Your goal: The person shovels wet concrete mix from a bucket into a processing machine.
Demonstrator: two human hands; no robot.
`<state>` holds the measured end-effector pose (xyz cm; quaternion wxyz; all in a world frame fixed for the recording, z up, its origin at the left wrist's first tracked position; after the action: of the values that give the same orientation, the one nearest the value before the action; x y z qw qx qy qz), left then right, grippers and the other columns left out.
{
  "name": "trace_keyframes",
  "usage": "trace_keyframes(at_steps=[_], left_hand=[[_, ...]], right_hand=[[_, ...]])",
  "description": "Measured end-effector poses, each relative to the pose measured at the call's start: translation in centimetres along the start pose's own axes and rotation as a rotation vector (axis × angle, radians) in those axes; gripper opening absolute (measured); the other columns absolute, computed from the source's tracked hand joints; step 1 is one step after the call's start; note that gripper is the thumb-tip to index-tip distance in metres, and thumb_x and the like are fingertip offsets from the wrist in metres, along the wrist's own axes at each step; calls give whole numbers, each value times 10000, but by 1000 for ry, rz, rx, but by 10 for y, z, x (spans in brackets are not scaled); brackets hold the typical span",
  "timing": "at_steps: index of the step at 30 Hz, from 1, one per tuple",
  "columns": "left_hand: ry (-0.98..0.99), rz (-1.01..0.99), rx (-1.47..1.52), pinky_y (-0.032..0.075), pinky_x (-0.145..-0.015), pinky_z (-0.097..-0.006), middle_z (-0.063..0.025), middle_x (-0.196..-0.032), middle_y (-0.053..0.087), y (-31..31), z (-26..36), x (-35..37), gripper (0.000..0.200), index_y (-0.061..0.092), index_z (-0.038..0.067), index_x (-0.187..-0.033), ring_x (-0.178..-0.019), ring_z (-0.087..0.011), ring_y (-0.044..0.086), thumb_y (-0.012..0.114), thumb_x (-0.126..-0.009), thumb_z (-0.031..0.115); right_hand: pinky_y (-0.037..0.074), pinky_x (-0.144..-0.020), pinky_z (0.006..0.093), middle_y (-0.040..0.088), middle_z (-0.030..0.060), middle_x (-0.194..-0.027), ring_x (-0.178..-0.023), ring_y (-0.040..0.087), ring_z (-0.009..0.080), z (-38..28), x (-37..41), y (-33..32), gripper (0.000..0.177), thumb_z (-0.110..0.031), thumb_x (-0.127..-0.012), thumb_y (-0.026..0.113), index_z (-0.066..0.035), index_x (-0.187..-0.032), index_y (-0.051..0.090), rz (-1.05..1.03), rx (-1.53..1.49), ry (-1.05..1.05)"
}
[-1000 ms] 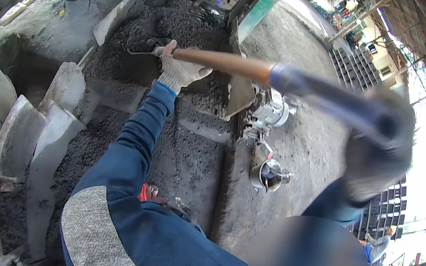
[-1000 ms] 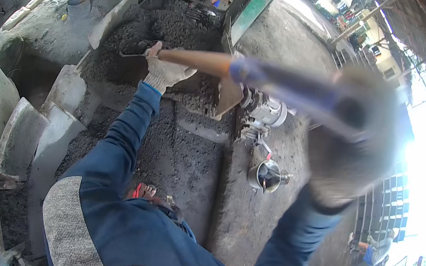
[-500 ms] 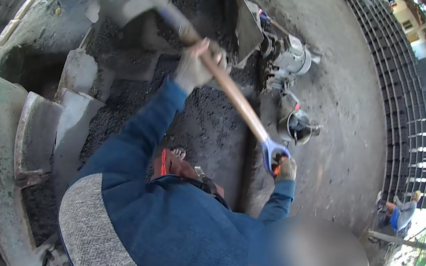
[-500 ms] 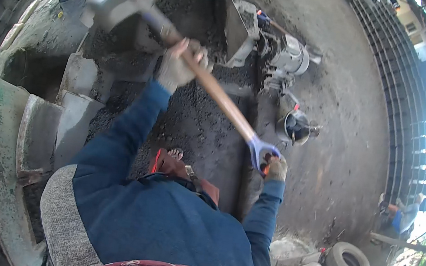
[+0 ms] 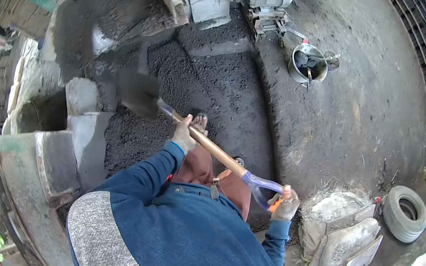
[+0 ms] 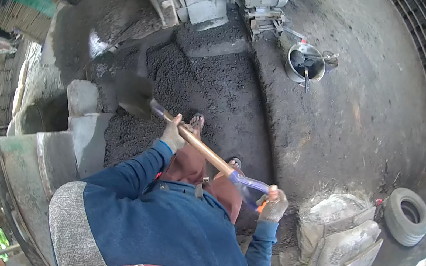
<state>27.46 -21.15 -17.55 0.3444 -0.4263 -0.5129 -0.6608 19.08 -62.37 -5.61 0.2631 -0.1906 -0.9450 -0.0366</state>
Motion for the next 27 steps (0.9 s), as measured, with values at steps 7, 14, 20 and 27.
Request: trace_keyframes(at_steps=[7,14,20,27], left_hand=[[-108,84,-426,501,-619,-394,45,-615,493,7,-47,-214,48,595,172,-839,-498,-140,499,631,-870,163],[-209,112,-572,501,-563,-454,-29,-556,472,58,18,-387,203,482,131,-727,-456,-213,471,620,-875,145],[-115,170,-634,509,-567,-463,-16,-593,460,105,119,-408,160,482,130,-783,-482,-193,486,603,-887,133],[-78,-117,-723,461,-481,-374,24,-549,454,145,194,-416,277,485,142,-678,-451,-163,460,573,-914,256]], right_hand=[[481,-404,335,576,109,-574,-443,583,211,91,-30,143,173,-104,-809,660,18,-903,582,76,-290,428],[481,-401,347,565,104,-570,-432,578,228,133,-162,258,136,-88,-817,647,14,-875,577,65,-211,415],[487,-384,347,566,101,-601,-436,567,224,133,-209,345,118,-15,-807,627,12,-911,577,128,-355,468],[499,-419,346,634,106,-801,-468,599,231,45,-223,434,247,-66,-786,711,10,-987,590,-166,259,-327]])
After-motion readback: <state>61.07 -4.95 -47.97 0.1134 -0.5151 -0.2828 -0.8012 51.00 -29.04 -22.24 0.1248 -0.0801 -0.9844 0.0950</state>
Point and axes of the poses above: each hand's wrist, its own x-axis away from the middle knuckle, its own y-axis out of the palm, z = x × y, the point moved 10 cm from there along -x, towards the middle knuckle
